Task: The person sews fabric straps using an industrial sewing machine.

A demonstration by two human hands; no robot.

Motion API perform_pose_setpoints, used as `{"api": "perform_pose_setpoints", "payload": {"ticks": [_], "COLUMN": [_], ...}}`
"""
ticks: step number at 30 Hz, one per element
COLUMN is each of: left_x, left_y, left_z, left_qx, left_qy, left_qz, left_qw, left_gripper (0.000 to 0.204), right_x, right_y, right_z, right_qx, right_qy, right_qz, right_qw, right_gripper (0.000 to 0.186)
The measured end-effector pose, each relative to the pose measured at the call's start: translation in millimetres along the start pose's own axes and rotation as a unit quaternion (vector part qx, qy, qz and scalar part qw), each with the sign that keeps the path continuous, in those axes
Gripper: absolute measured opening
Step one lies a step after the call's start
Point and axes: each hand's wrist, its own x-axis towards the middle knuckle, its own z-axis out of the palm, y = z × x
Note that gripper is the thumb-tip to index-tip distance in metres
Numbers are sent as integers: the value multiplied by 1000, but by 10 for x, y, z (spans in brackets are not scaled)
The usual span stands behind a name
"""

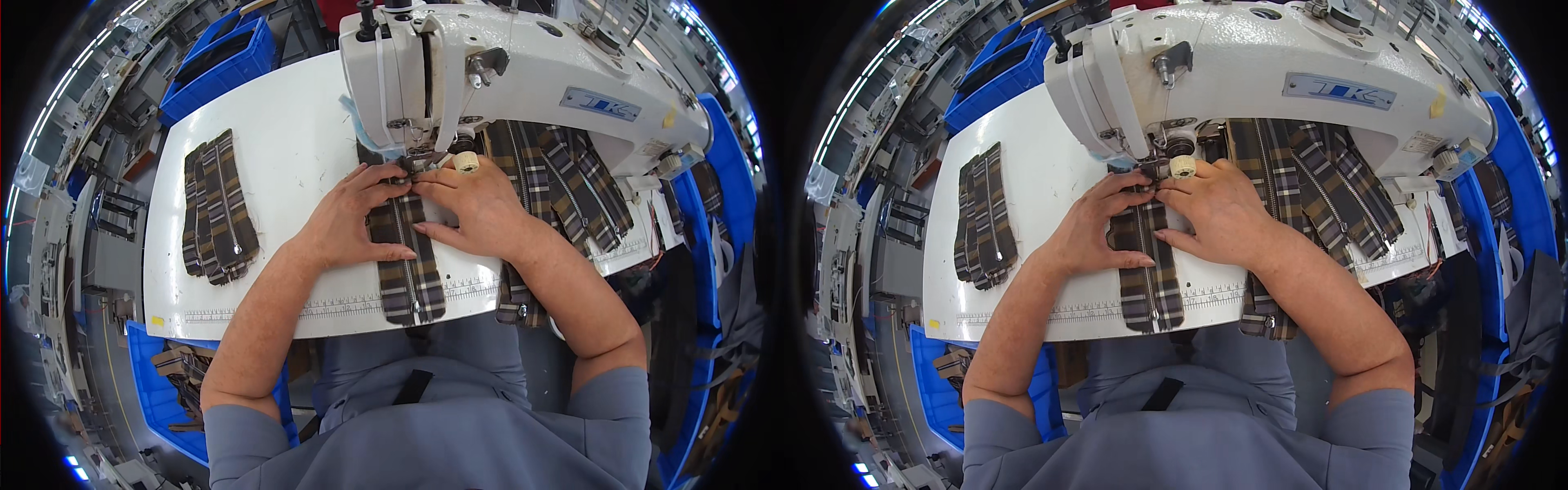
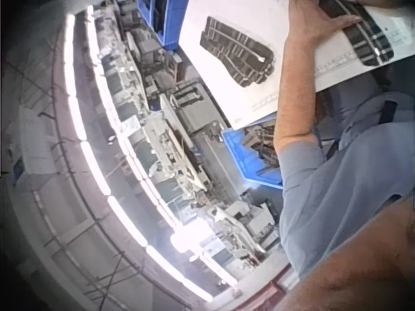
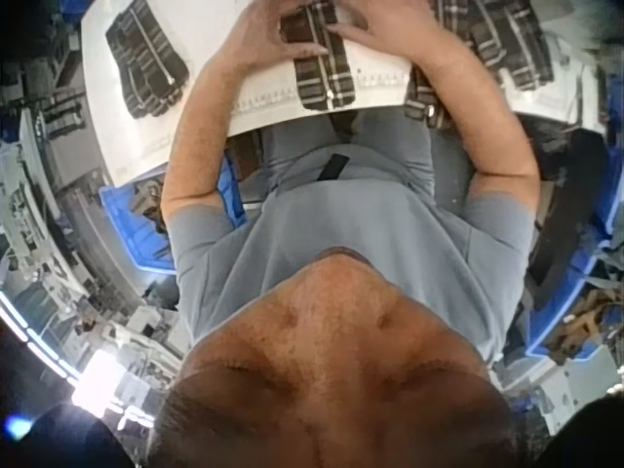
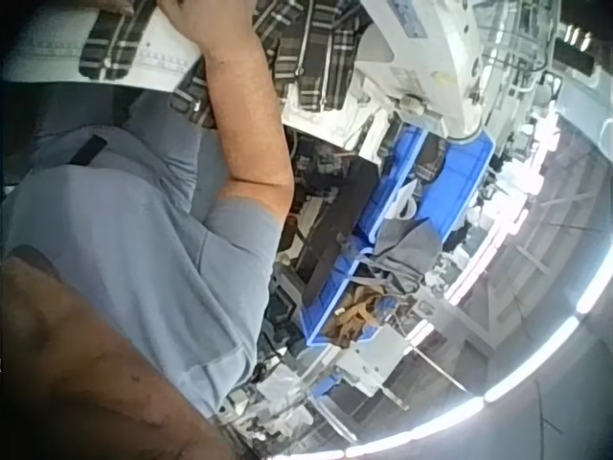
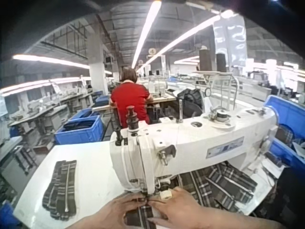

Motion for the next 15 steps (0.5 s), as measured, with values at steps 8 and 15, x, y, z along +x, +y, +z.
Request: {"api": "perform_pose_setpoints", "payload": {"ticks": [8,15], "left_x": [-18,-35], "left_y": [0,-30], "left_z": [17,23], "left_qx": [-5,-13], "left_qy": [8,27], "left_qz": [-15,-6], "left_qw": [1000,1000], "left_gripper": [86,69], "right_x": [18,27], "right_y": [-30,-43], "right_z": [-22,-15], "right_qx": [-8,-8], "right_qy": [-12,-9], "right_qz": [5,5], "right_qw": [1000,1000], "right_gripper": [47,46]}}
